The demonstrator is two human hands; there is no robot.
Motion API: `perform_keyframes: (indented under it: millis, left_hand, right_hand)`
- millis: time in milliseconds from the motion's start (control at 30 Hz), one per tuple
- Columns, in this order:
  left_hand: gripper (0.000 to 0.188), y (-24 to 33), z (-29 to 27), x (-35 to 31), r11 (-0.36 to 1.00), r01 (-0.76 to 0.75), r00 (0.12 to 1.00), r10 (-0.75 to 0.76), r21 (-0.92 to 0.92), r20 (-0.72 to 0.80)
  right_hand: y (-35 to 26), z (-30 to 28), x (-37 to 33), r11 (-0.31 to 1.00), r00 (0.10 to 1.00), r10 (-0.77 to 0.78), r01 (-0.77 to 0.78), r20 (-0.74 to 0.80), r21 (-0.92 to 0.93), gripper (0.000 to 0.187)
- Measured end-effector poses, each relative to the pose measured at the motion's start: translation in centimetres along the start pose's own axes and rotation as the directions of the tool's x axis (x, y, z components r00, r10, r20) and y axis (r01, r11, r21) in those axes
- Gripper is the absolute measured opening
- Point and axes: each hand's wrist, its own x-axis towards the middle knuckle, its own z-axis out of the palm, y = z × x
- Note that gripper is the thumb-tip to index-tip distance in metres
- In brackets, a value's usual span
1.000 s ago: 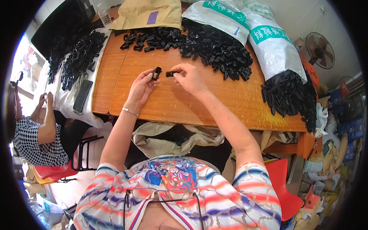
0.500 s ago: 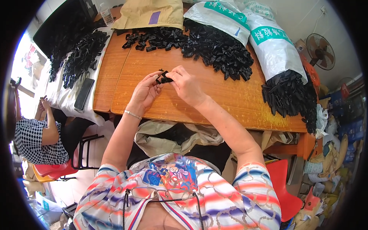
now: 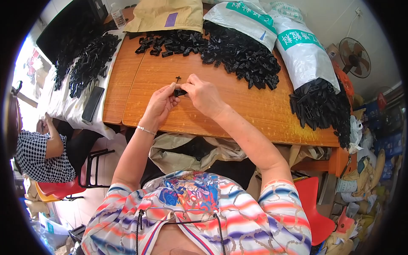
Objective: Inspecting and sorting small black plastic industrial parts at a workbench.
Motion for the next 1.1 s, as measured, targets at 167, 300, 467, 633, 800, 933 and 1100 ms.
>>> perform_keyframes:
  millis: [167,300,467,633,800,933,1100]
  left_hand:
    - [0.022,-0.4,1.4,-0.9,0.931,-0.138,0.987,0.158,0.338,-0.031]
    - [0.020,-1.3,0.4,-0.7,0.921,-0.160,0.983,0.180,0.355,-0.024]
    - [0.020,-1.9,0.0,-0.8,0.921,-0.146,0.989,0.146,0.362,0.029]
    - [0.022,-0.9,-0.3,-1.1,0.791,-0.187,0.977,0.087,0.583,0.196]
    - [0.029,1.4,-2.3,1.9,0.523,-0.259,0.952,0.281,0.812,0.122]
    - [0.034,5.0,-4.7,7.7,0.200,-0.233,0.837,0.540,0.952,0.092]
    - [0.051,6.2,-6.8,14.2,-0.228,-0.165,0.669,0.689,0.960,0.279]
  right_hand:
    - [0.4,0.4,-0.5,0.997,0.994,0.079,-0.078,0.075,-0.020,0.025]
    - [0.5,0.5,-0.6,0.935,0.944,0.270,-0.304,0.187,0.182,0.026]
    - [0.4,1.0,-1.6,0.645,0.763,0.516,-0.646,0.389,0.409,0.022]
    - [-1.1,0.9,-4.6,0.746,0.852,0.461,-0.524,0.250,0.411,0.024]
    - [-3.5,0.0,-9.3,0.839,0.866,0.388,-0.474,0.316,0.268,0.024]
    - [-5.3,1.0,-13.6,0.944,0.902,0.248,-0.307,0.354,0.121,0.030]
    - [-6.3,1.3,-14.8,0.938,0.839,0.287,-0.344,0.462,0.041,0.039]
